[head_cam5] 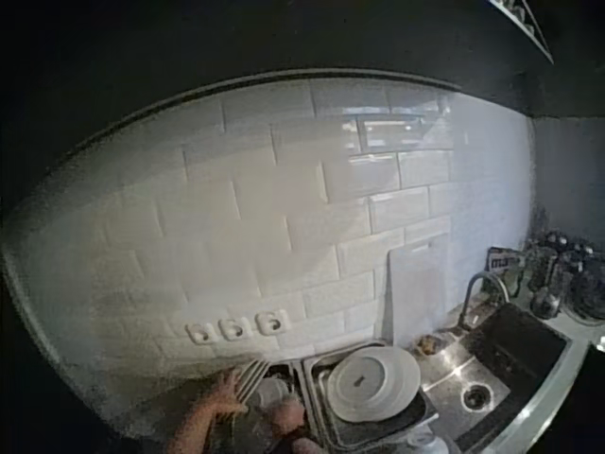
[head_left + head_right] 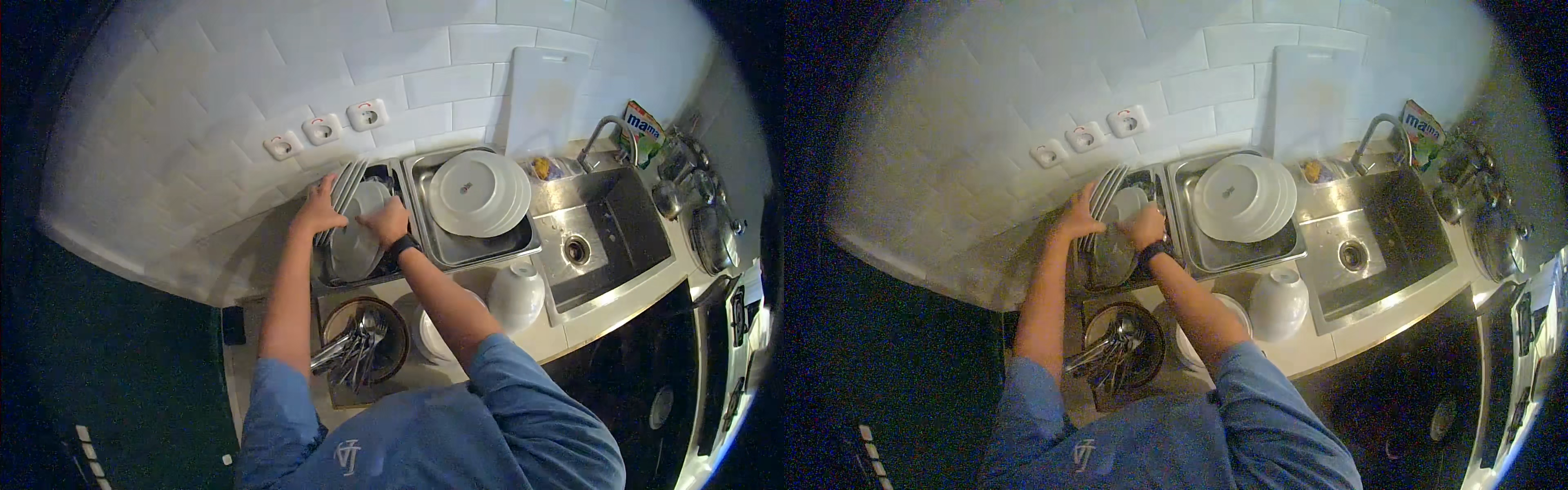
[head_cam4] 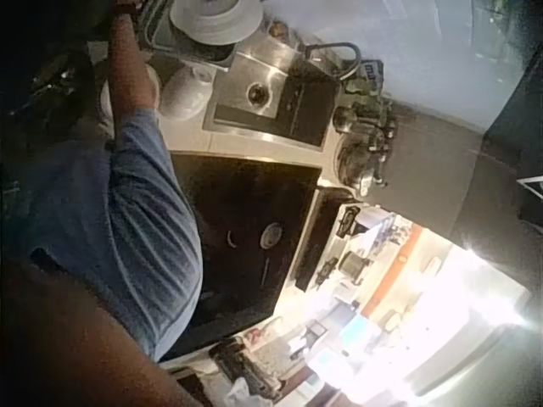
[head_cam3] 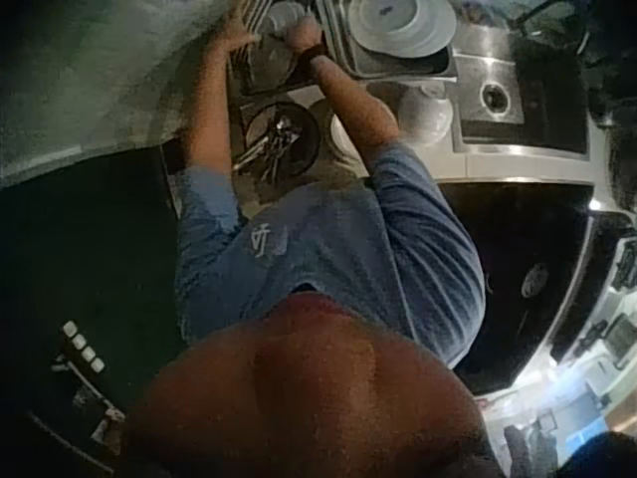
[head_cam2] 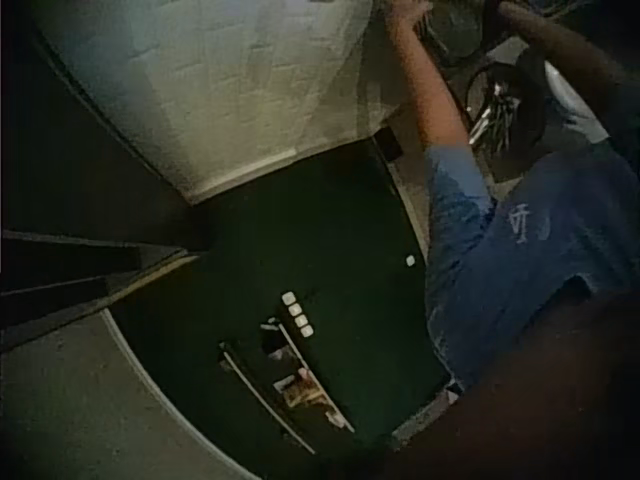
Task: The person organizes cups and plates in a kitchen. They pick up mugs from a drying rack and place them onto an overhead shelf, then rinse a metal tray in a sink before placing it and several plates onto a rack.
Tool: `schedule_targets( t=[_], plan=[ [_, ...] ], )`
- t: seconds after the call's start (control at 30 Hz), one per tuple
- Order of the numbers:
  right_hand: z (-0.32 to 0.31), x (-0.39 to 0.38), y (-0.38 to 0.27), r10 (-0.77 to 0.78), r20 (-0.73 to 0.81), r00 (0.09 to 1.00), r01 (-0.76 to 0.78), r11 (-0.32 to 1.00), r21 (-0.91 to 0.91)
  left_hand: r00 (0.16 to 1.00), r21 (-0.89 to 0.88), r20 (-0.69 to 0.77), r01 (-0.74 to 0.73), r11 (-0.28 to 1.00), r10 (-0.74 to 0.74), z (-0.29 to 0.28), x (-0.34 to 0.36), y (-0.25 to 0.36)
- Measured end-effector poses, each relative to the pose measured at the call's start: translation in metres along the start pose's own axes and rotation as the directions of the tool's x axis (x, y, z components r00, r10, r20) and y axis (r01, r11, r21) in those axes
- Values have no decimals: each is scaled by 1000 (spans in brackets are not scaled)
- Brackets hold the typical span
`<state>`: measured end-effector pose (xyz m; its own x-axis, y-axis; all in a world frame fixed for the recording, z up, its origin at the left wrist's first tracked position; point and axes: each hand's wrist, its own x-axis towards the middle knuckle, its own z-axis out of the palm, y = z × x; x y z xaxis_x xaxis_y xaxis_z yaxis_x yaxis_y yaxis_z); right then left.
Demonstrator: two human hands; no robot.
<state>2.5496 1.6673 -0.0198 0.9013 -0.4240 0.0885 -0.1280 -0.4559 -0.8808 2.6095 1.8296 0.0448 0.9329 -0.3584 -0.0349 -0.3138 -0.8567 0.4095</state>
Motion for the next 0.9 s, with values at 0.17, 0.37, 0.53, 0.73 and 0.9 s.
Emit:
schedule_targets(
  t=[0.17, 0.37, 0.53, 0.73, 0.9],
  plan=[
    [-15, -2, 8, 59, 42, 997, -61, 998, 36, 999, -22, 0, 40, 999, -40, 0, 0, -8],
    [-78, 27, 78, 194, 170, 966, -232, 942, 242, 1000, -27, 23, -4, 1000, 5, 4, 10, -2],
    [-180, 40, 74, 129, 87, 988, -153, 895, 418, 997, -72, -45, -69, 995, 66, 8, 11, -27],
    [-237, 76, 80, 17, -22, 1000, -8, 922, 386, 1000, -51, -17, -22, 998, 21, 5, 7, -21],
    [-230, 101, 116, -5, -110, 994, 37, 957, 289, 993, -56, -37, -117, 992, 115, 2, 6, -18]
  ],
)
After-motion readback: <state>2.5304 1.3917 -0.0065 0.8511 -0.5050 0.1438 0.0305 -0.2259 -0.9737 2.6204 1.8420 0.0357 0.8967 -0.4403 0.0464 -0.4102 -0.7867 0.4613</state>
